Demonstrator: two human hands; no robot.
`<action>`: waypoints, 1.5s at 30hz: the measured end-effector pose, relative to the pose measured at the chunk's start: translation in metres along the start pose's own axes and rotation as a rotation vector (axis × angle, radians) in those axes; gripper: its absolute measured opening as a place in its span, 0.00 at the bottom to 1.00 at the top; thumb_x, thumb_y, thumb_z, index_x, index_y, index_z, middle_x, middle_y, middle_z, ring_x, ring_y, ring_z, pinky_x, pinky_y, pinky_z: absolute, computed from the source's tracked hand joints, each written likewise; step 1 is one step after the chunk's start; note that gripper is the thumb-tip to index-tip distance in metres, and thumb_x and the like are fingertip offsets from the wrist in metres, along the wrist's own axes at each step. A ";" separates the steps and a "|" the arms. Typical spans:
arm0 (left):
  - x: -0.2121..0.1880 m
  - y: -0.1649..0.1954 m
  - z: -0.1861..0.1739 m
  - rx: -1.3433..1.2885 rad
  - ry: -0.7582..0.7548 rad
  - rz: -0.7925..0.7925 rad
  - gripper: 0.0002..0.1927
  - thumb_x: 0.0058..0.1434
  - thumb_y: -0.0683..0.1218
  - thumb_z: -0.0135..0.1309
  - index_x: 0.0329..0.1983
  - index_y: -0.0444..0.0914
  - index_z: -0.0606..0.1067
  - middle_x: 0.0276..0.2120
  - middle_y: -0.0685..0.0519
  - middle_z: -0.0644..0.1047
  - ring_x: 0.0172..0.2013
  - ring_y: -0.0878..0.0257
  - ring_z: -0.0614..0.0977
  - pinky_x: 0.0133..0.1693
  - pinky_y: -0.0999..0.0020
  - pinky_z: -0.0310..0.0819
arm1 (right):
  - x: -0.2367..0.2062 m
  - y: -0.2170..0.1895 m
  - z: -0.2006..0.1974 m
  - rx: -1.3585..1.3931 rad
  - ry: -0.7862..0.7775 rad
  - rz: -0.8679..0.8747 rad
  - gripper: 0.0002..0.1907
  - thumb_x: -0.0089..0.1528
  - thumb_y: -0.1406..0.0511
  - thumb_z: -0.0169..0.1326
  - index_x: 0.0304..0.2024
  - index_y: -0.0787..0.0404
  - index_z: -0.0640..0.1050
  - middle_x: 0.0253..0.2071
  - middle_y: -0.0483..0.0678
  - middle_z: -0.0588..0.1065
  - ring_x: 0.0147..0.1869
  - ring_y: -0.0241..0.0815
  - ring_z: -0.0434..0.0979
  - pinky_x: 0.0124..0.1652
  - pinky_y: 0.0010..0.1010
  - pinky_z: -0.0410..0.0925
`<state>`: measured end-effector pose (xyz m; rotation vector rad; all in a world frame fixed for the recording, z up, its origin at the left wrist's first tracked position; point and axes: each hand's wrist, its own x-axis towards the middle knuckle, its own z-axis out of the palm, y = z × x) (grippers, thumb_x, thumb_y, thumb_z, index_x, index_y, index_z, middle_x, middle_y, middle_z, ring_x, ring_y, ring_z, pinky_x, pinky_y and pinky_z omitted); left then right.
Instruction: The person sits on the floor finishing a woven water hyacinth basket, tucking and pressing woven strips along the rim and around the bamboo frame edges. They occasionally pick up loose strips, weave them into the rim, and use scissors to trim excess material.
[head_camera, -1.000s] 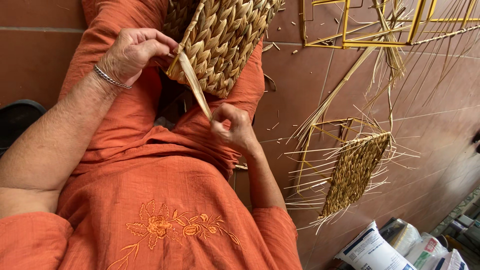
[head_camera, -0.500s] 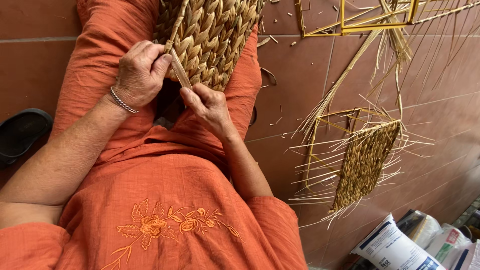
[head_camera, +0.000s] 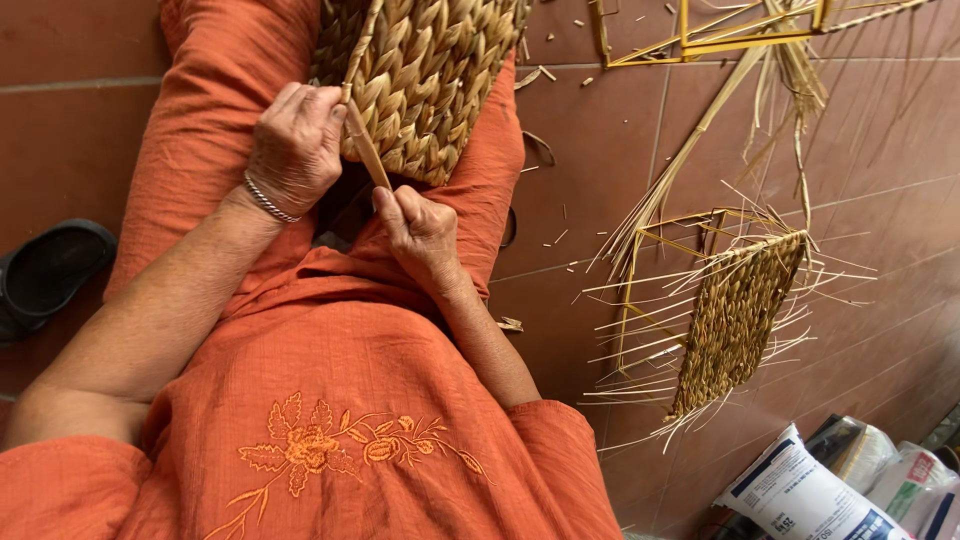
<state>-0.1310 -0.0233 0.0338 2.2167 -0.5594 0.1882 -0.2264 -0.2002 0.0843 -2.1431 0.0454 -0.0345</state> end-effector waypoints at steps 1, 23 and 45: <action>0.001 0.002 -0.001 -0.013 0.004 -0.017 0.06 0.75 0.37 0.57 0.51 0.32 0.73 0.43 0.44 0.76 0.45 0.45 0.79 0.49 0.54 0.75 | -0.002 0.000 -0.003 -0.044 -0.008 -0.011 0.18 0.70 0.62 0.56 0.26 0.61 0.70 0.22 0.50 0.69 0.22 0.45 0.71 0.25 0.36 0.64; 0.051 0.013 -0.003 -0.774 -0.175 -0.586 0.05 0.78 0.39 0.60 0.46 0.31 0.78 0.32 0.56 0.79 0.31 0.73 0.77 0.35 0.79 0.74 | -0.039 0.099 -0.133 0.631 0.482 0.475 0.18 0.75 0.60 0.51 0.32 0.61 0.77 0.24 0.38 0.68 0.25 0.25 0.61 0.26 0.20 0.55; 0.061 0.078 0.051 -0.730 -0.150 -0.620 0.11 0.81 0.43 0.59 0.41 0.34 0.76 0.32 0.59 0.76 0.30 0.75 0.72 0.36 0.81 0.68 | -0.106 0.302 -0.139 -0.502 0.315 0.804 0.31 0.46 0.67 0.70 0.51 0.50 0.75 0.52 0.54 0.67 0.59 0.58 0.66 0.56 0.47 0.66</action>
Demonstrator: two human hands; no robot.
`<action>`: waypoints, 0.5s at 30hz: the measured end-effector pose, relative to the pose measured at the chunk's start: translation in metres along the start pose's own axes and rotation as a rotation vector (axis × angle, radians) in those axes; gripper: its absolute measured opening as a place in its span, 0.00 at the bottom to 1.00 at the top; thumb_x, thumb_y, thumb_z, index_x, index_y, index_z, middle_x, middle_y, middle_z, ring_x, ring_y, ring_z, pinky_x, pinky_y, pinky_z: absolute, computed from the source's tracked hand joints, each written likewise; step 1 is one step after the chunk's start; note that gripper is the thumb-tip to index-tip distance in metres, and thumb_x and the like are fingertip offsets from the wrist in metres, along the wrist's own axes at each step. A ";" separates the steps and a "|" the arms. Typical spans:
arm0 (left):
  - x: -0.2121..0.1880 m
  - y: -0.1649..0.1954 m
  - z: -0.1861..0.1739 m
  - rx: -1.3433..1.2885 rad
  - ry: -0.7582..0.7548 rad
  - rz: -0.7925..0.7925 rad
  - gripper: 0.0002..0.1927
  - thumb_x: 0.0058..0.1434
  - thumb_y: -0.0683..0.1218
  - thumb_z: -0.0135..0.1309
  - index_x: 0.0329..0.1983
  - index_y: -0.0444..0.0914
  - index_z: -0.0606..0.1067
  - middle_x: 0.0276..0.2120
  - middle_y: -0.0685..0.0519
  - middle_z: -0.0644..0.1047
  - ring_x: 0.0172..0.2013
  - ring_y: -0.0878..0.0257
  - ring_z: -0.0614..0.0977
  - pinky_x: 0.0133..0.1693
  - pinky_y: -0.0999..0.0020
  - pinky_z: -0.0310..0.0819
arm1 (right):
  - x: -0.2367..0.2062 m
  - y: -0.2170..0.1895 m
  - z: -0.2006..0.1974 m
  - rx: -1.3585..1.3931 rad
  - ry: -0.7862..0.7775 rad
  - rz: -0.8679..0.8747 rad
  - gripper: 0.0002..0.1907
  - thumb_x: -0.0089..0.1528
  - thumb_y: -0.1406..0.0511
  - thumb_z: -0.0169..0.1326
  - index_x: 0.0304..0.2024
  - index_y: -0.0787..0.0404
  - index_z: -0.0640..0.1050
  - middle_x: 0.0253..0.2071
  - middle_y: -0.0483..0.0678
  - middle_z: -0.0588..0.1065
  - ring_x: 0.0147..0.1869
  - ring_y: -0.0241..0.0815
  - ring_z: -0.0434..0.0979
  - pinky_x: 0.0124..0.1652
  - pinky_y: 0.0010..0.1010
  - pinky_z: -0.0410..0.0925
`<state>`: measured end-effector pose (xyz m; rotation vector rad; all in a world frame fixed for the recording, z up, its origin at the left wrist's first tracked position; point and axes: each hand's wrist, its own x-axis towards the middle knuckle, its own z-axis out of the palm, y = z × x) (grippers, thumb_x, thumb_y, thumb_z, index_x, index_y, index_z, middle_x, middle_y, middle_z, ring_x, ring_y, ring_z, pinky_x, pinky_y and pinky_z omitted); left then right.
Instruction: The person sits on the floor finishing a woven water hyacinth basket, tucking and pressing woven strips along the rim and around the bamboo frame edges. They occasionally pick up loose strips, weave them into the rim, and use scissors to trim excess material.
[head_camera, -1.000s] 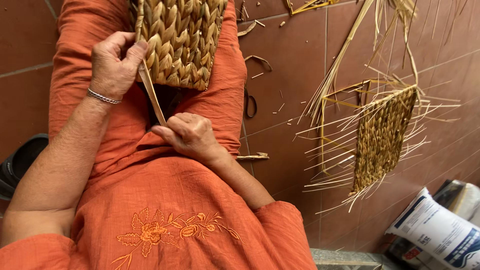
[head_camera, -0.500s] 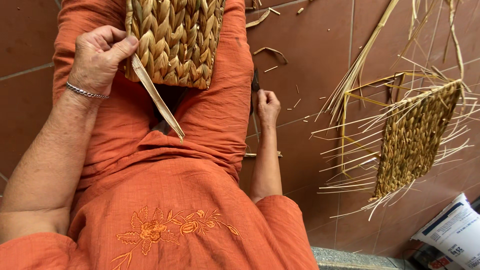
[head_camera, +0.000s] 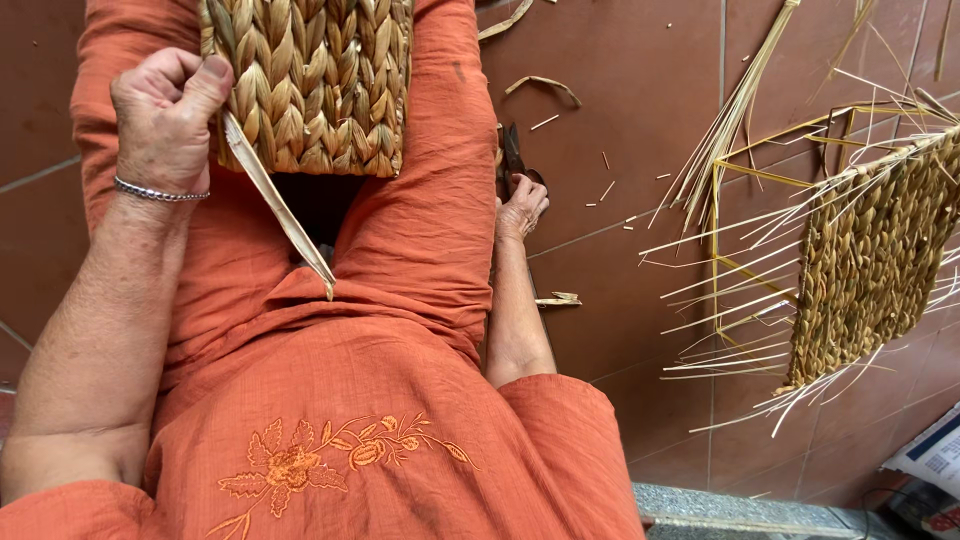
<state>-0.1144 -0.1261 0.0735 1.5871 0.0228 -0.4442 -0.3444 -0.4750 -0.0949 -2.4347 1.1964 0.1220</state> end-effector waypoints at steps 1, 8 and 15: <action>-0.002 0.003 0.005 -0.040 0.015 0.017 0.11 0.81 0.42 0.59 0.40 0.33 0.76 0.31 0.59 0.76 0.30 0.75 0.72 0.36 0.82 0.67 | -0.002 0.002 -0.002 0.013 0.028 -0.007 0.31 0.45 0.67 0.70 0.51 0.50 0.75 0.53 0.55 0.66 0.59 0.59 0.65 0.55 0.47 0.65; 0.015 0.074 0.050 -0.042 0.075 0.140 0.10 0.78 0.39 0.56 0.37 0.35 0.76 0.33 0.61 0.77 0.32 0.75 0.73 0.35 0.79 0.67 | 0.004 -0.011 -0.036 0.402 0.055 0.079 0.18 0.57 0.63 0.68 0.49 0.56 0.79 0.48 0.49 0.76 0.53 0.46 0.75 0.56 0.40 0.69; 0.004 0.146 0.086 0.155 0.015 0.272 0.19 0.82 0.36 0.60 0.32 0.31 0.72 0.27 0.60 0.73 0.27 0.73 0.71 0.31 0.74 0.61 | -0.022 -0.120 -0.128 1.233 -0.247 -0.286 0.24 0.73 0.59 0.53 0.68 0.64 0.69 0.64 0.49 0.73 0.63 0.37 0.74 0.64 0.30 0.69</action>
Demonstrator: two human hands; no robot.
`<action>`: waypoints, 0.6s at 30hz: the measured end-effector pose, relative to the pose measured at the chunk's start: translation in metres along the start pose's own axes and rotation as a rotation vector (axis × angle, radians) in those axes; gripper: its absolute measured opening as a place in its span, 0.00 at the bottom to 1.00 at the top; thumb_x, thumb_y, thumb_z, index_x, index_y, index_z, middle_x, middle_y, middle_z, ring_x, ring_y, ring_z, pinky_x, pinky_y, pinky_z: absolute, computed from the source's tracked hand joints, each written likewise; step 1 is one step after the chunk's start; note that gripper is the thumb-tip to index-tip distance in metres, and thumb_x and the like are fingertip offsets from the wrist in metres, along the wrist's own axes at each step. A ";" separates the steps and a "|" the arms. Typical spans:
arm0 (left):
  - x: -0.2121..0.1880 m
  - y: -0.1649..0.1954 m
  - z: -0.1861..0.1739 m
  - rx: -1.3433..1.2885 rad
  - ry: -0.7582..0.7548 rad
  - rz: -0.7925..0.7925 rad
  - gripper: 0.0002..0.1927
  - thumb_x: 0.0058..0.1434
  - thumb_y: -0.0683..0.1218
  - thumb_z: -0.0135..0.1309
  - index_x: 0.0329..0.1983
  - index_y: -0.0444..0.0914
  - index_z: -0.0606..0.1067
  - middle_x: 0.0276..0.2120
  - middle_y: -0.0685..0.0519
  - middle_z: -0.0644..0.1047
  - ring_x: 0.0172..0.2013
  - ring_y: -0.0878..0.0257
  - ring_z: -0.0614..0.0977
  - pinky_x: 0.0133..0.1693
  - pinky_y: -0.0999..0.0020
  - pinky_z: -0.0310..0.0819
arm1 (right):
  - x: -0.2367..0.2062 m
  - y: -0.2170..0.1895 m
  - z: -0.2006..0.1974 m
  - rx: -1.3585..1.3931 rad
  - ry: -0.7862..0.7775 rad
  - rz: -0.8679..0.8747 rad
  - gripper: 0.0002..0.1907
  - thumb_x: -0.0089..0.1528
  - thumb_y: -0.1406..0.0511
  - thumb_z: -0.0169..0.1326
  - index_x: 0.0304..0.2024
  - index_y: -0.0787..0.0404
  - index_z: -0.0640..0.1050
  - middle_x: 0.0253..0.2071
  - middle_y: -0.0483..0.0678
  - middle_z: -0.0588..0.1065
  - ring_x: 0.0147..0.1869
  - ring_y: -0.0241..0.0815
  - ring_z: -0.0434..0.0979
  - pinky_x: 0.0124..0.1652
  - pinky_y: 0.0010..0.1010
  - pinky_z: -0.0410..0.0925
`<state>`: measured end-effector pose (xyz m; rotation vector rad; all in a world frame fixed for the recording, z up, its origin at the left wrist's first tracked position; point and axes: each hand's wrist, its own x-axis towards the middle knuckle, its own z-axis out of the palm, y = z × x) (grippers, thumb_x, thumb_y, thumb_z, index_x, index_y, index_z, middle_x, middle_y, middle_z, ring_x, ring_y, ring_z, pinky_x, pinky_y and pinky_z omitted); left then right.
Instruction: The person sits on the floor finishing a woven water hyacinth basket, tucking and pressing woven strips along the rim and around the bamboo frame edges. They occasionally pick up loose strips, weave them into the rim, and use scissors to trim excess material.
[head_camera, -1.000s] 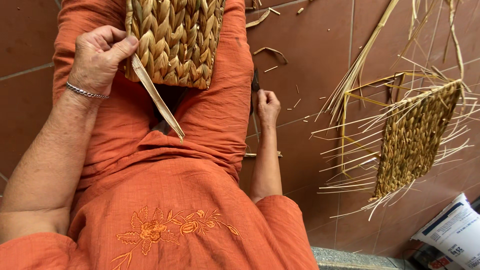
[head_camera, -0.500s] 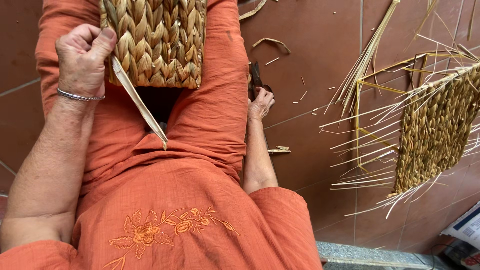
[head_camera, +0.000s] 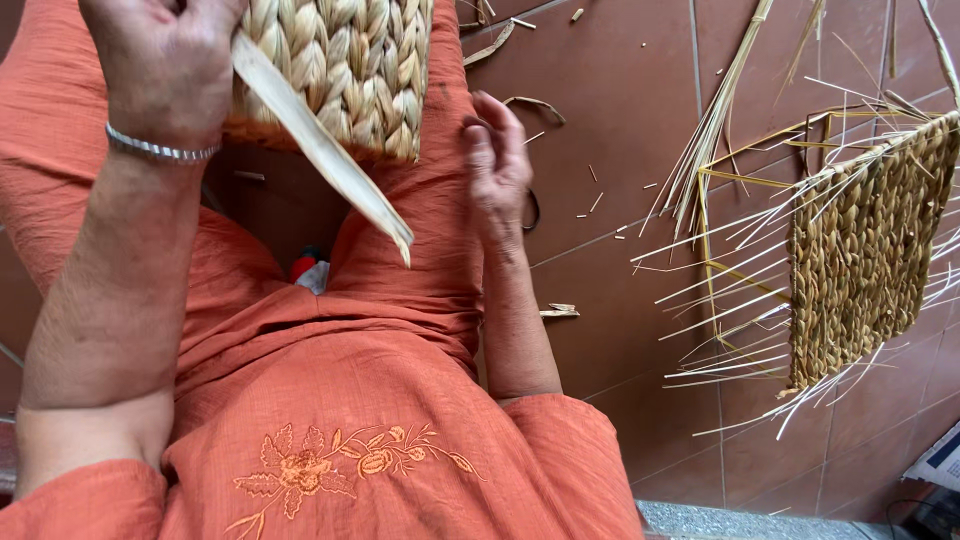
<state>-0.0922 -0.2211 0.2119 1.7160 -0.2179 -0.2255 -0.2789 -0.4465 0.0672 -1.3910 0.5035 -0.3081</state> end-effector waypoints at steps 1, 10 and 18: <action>-0.003 0.008 -0.002 0.059 -0.008 0.019 0.17 0.81 0.37 0.59 0.32 0.31 0.72 0.27 0.60 0.73 0.27 0.73 0.71 0.30 0.74 0.61 | 0.001 -0.014 0.018 -0.004 -0.094 -0.055 0.27 0.74 0.57 0.50 0.72 0.62 0.65 0.67 0.48 0.70 0.68 0.37 0.72 0.68 0.30 0.66; 0.000 -0.008 -0.010 0.068 -0.580 0.137 0.16 0.86 0.44 0.40 0.50 0.27 0.74 0.40 0.46 0.77 0.42 0.63 0.79 0.48 0.67 0.76 | 0.017 0.011 0.043 -0.444 -0.210 0.022 0.37 0.69 0.57 0.55 0.78 0.62 0.61 0.44 0.54 0.74 0.45 0.41 0.72 0.49 0.34 0.70; -0.027 0.003 -0.024 0.041 -0.496 -0.012 0.28 0.74 0.47 0.50 0.73 0.33 0.62 0.57 0.46 0.78 0.53 0.61 0.81 0.54 0.67 0.79 | 0.005 -0.038 0.057 -0.686 -0.074 -0.390 0.21 0.69 0.63 0.58 0.63 0.64 0.73 0.61 0.55 0.74 0.64 0.51 0.72 0.63 0.38 0.65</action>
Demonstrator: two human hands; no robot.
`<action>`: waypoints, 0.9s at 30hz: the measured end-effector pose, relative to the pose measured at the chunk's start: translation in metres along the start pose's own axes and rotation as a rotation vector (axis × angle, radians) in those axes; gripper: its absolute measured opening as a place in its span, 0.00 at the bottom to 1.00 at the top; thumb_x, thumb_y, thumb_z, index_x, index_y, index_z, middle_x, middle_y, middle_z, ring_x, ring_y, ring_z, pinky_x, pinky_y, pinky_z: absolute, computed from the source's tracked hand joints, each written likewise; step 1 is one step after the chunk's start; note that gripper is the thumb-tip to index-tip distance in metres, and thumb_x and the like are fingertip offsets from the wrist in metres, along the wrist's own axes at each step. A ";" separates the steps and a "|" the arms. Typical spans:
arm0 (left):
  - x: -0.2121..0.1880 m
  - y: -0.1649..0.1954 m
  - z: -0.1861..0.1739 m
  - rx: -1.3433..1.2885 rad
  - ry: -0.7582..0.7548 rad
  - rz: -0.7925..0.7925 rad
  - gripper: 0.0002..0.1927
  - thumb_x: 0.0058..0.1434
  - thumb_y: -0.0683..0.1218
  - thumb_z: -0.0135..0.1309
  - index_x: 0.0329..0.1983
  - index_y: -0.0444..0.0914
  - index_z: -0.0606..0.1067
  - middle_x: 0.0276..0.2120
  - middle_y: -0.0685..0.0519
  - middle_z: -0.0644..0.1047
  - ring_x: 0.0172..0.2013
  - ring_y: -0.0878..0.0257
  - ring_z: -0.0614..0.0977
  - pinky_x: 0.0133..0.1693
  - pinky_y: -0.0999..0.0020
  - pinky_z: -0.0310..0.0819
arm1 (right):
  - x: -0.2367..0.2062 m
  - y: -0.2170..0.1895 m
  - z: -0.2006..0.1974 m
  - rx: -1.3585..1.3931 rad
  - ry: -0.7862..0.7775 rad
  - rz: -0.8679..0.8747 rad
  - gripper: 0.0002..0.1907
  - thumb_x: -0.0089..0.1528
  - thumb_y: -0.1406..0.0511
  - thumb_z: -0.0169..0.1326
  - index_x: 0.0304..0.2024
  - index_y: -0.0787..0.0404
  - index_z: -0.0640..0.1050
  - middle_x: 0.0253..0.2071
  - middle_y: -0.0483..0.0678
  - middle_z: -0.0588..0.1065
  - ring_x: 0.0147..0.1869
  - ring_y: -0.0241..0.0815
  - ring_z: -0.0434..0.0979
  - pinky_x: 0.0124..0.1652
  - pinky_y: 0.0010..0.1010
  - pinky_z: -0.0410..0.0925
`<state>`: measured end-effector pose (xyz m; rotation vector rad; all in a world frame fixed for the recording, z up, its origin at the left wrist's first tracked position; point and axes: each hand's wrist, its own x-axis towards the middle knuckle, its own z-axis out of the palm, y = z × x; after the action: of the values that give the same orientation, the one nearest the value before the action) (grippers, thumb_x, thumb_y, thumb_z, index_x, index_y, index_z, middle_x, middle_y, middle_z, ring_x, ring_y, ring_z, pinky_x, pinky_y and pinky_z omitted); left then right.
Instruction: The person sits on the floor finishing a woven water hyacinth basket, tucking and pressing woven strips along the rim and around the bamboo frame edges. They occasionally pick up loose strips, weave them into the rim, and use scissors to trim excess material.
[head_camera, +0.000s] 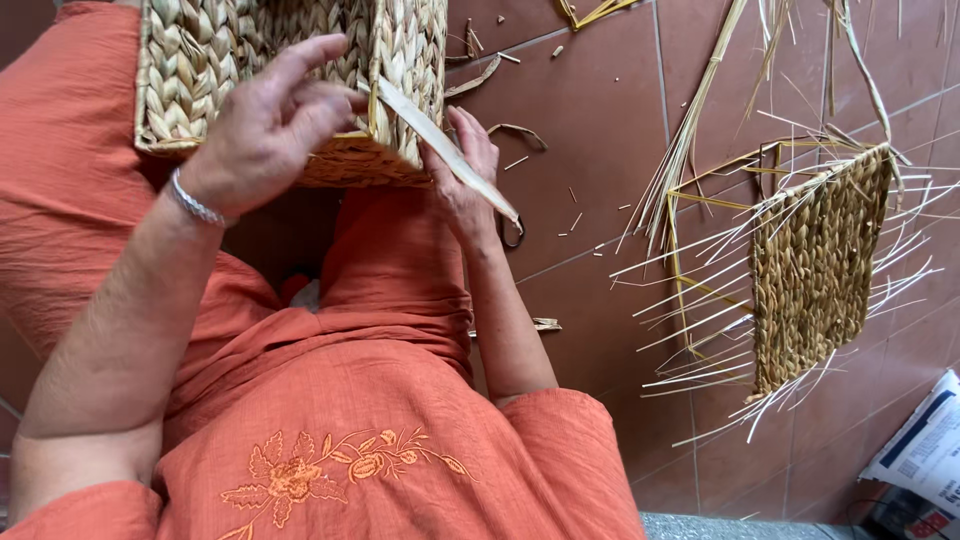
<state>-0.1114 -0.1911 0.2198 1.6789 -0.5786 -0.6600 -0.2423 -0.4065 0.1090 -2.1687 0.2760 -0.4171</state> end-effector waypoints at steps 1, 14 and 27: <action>-0.006 0.002 0.000 0.023 0.033 -0.017 0.31 0.73 0.47 0.54 0.76 0.34 0.60 0.58 0.47 0.78 0.53 0.62 0.82 0.55 0.68 0.80 | -0.002 -0.016 -0.003 0.010 0.034 0.017 0.20 0.68 0.64 0.59 0.61 0.64 0.74 0.60 0.54 0.74 0.63 0.52 0.72 0.63 0.38 0.65; 0.001 0.000 0.008 0.683 0.339 0.375 0.32 0.64 0.47 0.70 0.65 0.33 0.69 0.49 0.43 0.73 0.51 0.49 0.76 0.57 0.55 0.73 | 0.051 -0.134 -0.008 0.289 0.050 -0.043 0.03 0.68 0.70 0.61 0.44 0.58 0.81 0.42 0.44 0.76 0.43 0.32 0.75 0.42 0.23 0.71; 0.014 -0.024 -0.056 -0.390 0.483 -0.052 0.32 0.73 0.37 0.56 0.71 0.29 0.51 0.42 0.44 0.81 0.34 0.59 0.87 0.36 0.65 0.86 | 0.085 -0.096 0.024 0.543 -0.234 0.166 0.12 0.68 0.68 0.61 0.54 0.59 0.79 0.54 0.41 0.71 0.49 0.29 0.75 0.49 0.24 0.76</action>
<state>-0.0614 -0.1571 0.2036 1.4153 -0.0539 -0.3519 -0.1509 -0.3623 0.1901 -1.6271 0.1833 -0.1194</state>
